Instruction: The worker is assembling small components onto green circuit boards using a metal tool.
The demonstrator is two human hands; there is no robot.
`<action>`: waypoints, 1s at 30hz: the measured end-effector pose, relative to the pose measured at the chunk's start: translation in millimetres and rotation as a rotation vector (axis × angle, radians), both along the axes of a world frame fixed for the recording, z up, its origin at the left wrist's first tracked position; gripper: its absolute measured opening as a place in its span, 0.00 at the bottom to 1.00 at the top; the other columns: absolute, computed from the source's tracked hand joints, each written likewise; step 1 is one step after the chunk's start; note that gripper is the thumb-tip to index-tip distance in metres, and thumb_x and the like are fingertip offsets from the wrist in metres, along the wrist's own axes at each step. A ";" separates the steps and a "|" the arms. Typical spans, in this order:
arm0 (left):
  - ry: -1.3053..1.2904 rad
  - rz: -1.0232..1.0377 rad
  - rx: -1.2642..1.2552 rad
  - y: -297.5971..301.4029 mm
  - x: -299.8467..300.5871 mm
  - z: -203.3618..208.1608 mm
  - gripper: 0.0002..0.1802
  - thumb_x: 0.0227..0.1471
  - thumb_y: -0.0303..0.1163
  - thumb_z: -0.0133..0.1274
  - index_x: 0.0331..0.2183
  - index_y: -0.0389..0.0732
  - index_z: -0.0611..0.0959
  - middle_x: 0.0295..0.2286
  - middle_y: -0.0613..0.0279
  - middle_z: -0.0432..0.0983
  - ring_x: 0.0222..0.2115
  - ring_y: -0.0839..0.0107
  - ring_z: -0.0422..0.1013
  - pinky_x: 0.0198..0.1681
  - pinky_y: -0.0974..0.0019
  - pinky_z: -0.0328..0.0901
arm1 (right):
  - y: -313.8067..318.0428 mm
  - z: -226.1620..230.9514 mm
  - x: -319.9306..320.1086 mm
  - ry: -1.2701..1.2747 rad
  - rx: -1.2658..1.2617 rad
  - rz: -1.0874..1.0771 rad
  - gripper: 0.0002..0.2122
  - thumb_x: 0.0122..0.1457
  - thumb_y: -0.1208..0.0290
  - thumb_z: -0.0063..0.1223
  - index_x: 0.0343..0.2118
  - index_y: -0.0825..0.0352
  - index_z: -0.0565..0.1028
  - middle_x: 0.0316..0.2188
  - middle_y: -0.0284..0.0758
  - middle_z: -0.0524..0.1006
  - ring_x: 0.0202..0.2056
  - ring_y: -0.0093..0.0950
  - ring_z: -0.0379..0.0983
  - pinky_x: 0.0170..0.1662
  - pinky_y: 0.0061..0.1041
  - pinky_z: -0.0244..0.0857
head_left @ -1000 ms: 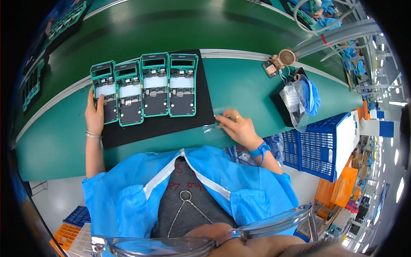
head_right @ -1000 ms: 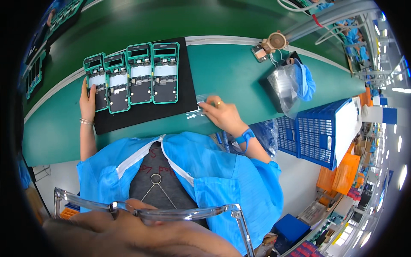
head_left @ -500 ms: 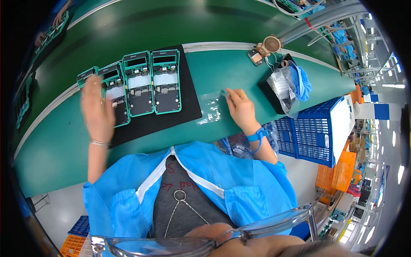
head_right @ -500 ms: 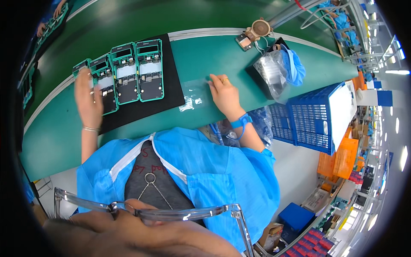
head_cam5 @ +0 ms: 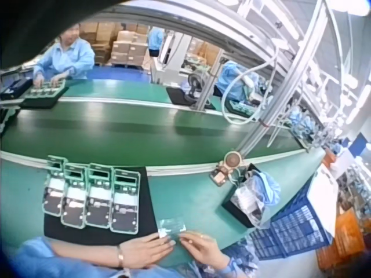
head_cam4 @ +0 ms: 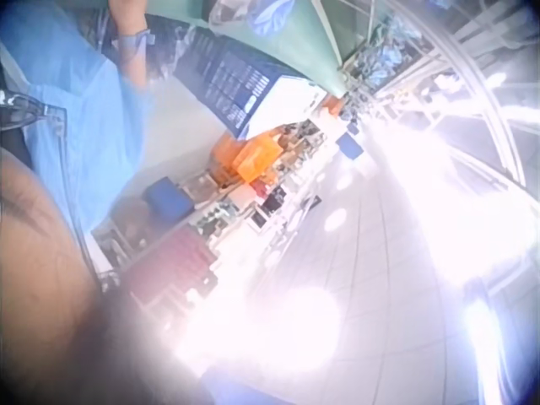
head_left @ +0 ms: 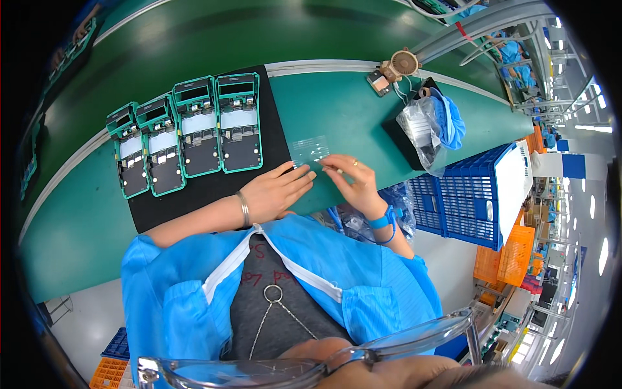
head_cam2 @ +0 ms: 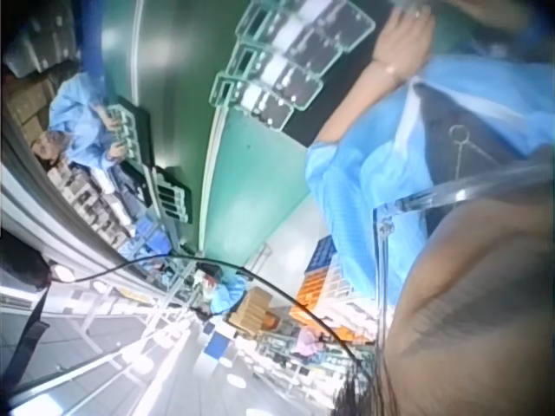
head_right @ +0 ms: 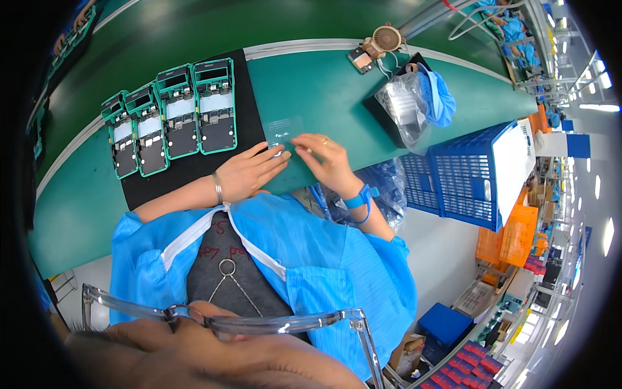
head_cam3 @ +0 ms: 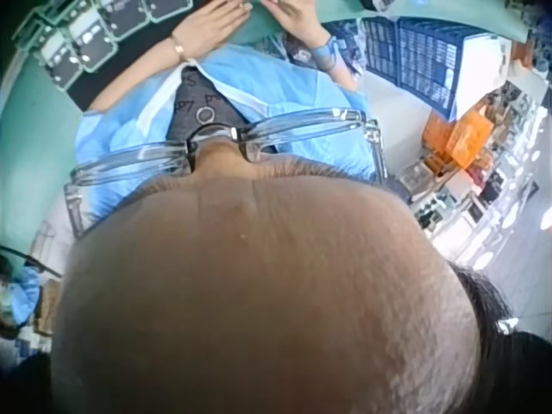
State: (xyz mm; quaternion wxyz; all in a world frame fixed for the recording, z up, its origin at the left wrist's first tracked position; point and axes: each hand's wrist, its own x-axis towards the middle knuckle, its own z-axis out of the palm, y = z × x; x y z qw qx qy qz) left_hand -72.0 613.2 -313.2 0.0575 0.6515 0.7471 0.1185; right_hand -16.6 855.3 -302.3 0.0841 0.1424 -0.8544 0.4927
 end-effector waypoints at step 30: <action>-0.002 0.069 0.191 -7.8 6.8 -14.2 0.32 0.49 0.45 0.58 0.52 0.38 0.74 0.56 0.53 0.66 0.59 0.56 0.60 0.63 0.50 0.54 | -2.3 -16.6 -14.7 0.269 0.283 0.246 0.16 0.49 0.83 0.57 0.43 0.70 0.77 0.48 0.43 0.77 0.46 0.42 0.75 0.46 0.34 0.72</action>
